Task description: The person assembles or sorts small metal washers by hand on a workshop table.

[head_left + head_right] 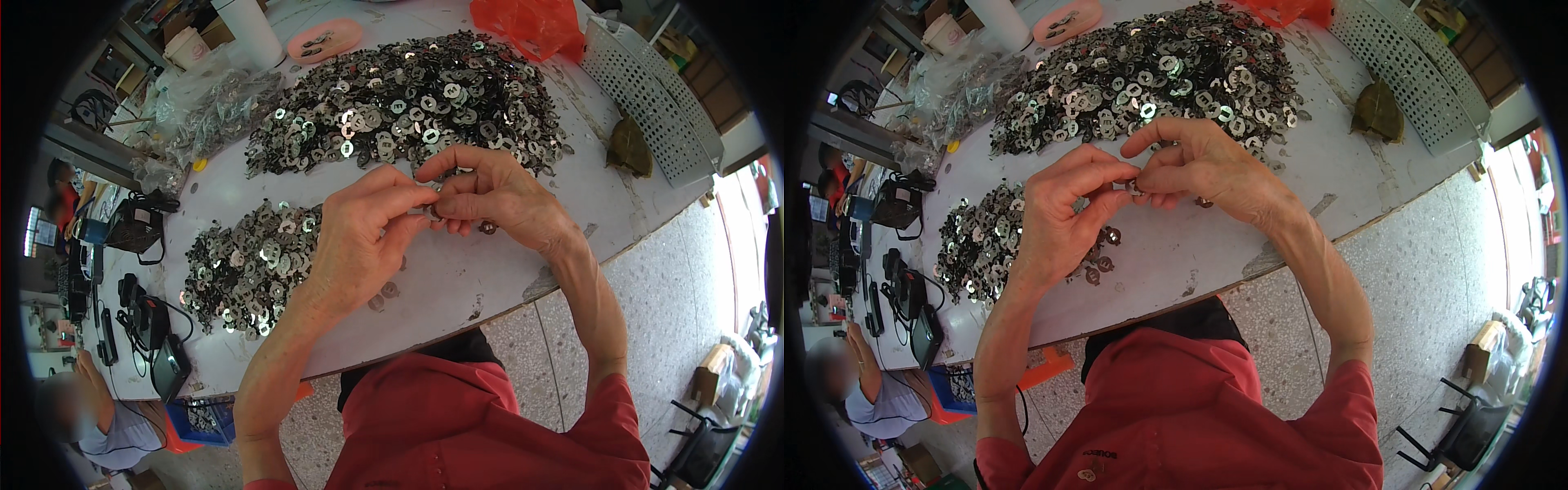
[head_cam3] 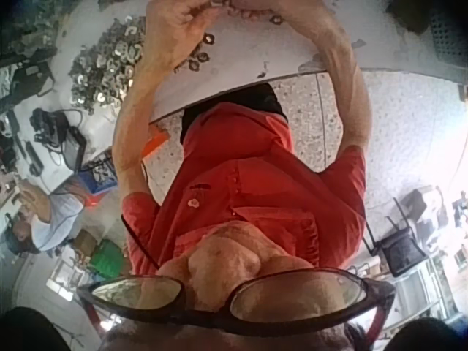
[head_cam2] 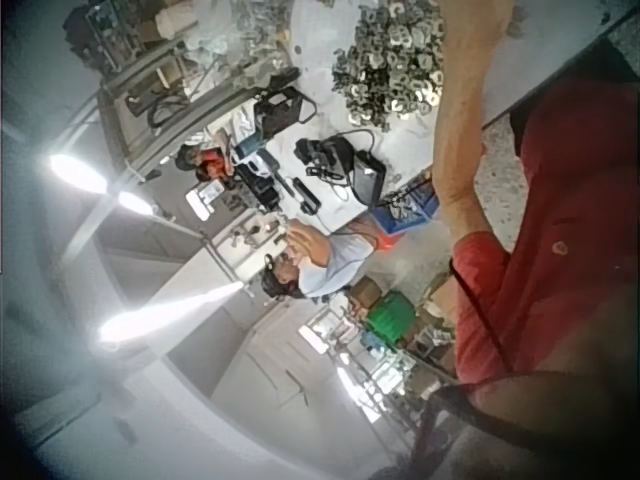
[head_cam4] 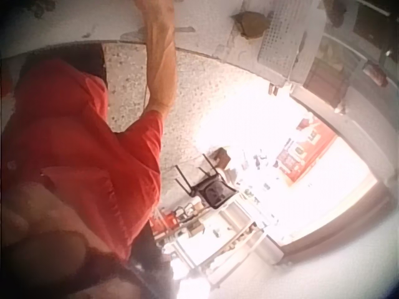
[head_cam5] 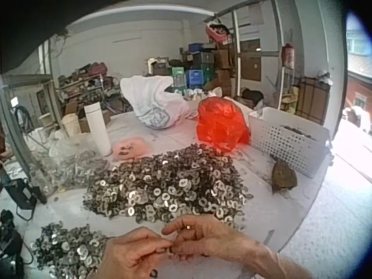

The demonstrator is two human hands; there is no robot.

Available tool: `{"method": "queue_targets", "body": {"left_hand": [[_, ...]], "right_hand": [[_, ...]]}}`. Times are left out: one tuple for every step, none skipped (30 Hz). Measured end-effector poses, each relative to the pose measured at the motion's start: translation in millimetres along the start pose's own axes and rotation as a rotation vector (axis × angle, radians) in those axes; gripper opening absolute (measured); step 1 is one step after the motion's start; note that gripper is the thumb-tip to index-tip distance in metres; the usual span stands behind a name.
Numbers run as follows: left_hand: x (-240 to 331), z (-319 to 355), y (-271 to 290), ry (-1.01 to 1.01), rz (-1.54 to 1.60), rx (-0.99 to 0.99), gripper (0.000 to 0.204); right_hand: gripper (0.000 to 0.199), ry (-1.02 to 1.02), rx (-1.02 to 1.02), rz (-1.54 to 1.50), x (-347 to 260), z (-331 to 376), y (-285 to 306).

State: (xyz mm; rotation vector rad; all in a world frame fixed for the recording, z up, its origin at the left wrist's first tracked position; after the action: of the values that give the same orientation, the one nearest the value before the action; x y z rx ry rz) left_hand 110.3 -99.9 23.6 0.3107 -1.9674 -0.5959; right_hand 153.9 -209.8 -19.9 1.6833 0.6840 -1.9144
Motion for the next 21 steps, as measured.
{"method": "queue_targets", "body": {"left_hand": [[-2, -1, 0, 0.016, 0.037, 0.008, 0.025], [-4, -1, 2, 0.033, 0.07, 0.017, 0.022], [-5, -1, 2, 0.035, 0.068, 0.018, 0.022], [-8, -1, 3, 0.046, 0.081, 0.024, 0.019], [-10, -1, 3, 0.055, 0.097, 0.029, 0.017], [-10, -1, 4, 0.055, 0.098, 0.028, 0.017], [-13, -1, 4, 0.107, 0.116, 0.022, 0.015], [-17, 0, 4, 0.16, 0.134, 0.017, 0.014], [-18, 0, 4, 0.16, 0.134, 0.015, 0.014], [-20, 0, 3, 0.174, 0.141, 0.015, 0.014], [-23, 0, 3, 0.189, 0.148, 0.015, 0.013], [-23, 1, 4, 0.191, 0.147, 0.015, 0.013], [-25, 2, 4, 0.217, 0.149, 0.007, 0.013], [-26, 2, 3, 0.243, 0.154, -0.002, 0.013], [-26, 2, 4, 0.243, 0.155, -0.003, 0.013], [-26, 2, 6, 0.246, 0.173, 0.0, 0.013], [-26, 1, 7, 0.249, 0.192, 0.001, 0.012], [-24, 0, 12, 0.25, 0.193, 0.001, 0.012], [-21, -1, 14, 0.26, 0.154, -0.079, 0.011], [-19, -1, 15, 0.27, 0.113, -0.159, 0.01], [-16, -1, 21, 0.27, 0.114, -0.158, 0.01]], "right_hand": [[0.031, -0.004, -0.005, -0.02, 1, 0, 0], [0.031, -0.004, -0.007, -0.021, 0, 0, 0], [0.03, -0.003, -0.007, -0.04, -2, 0, -1], [0.029, -0.003, -0.007, -0.059, -3, 0, -1], [0.029, -0.003, -0.005, -0.059, -3, 1, -1], [0.027, 0.003, -0.013, -0.037, -4, 1, -2], [0.026, 0.008, -0.02, -0.014, -5, 1, -2], [0.026, 0.008, -0.019, -0.015, -4, 1, -2], [0.025, 0.015, -0.031, -0.015, -5, 1, -3], [0.024, 0.022, -0.043, -0.015, -5, 1, -4], [0.024, 0.023, -0.043, -0.017, -6, 1, -4], [0.023, 0.02, -0.037, -0.002, -7, 2, -5], [0.022, 0.017, -0.031, 0.013, -8, 2, -5], [0.022, 0.016, -0.03, 0.013, -7, 2, -5], [0.02, 0.039, -0.016, 0.04, -8, 2, -4], [0.018, 0.062, -0.003, 0.068, -9, 2, -3], [0.018, 0.06, -0.002, 0.068, -8, 1, -3], [0.015, 0.09, 0.101, 0.153, -9, 0, 6], [0.013, 0.12, 0.203, 0.239, -10, 1, 15], [0.013, 0.119, 0.203, 0.239, -6, -1, 16], [0.011, 0.216, 0.298, 0.382, -10, 0, 23]]}}
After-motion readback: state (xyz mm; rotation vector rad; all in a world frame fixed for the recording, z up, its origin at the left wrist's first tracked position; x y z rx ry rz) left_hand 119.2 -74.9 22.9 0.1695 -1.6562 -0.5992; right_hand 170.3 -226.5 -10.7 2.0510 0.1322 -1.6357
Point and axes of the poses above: each hand's wrist, its own z-axis away from the middle knuckle, its own y-axis out of the back of the hand, x = y × z, the point moved 9 cm from there along -z, towards the middle knuckle
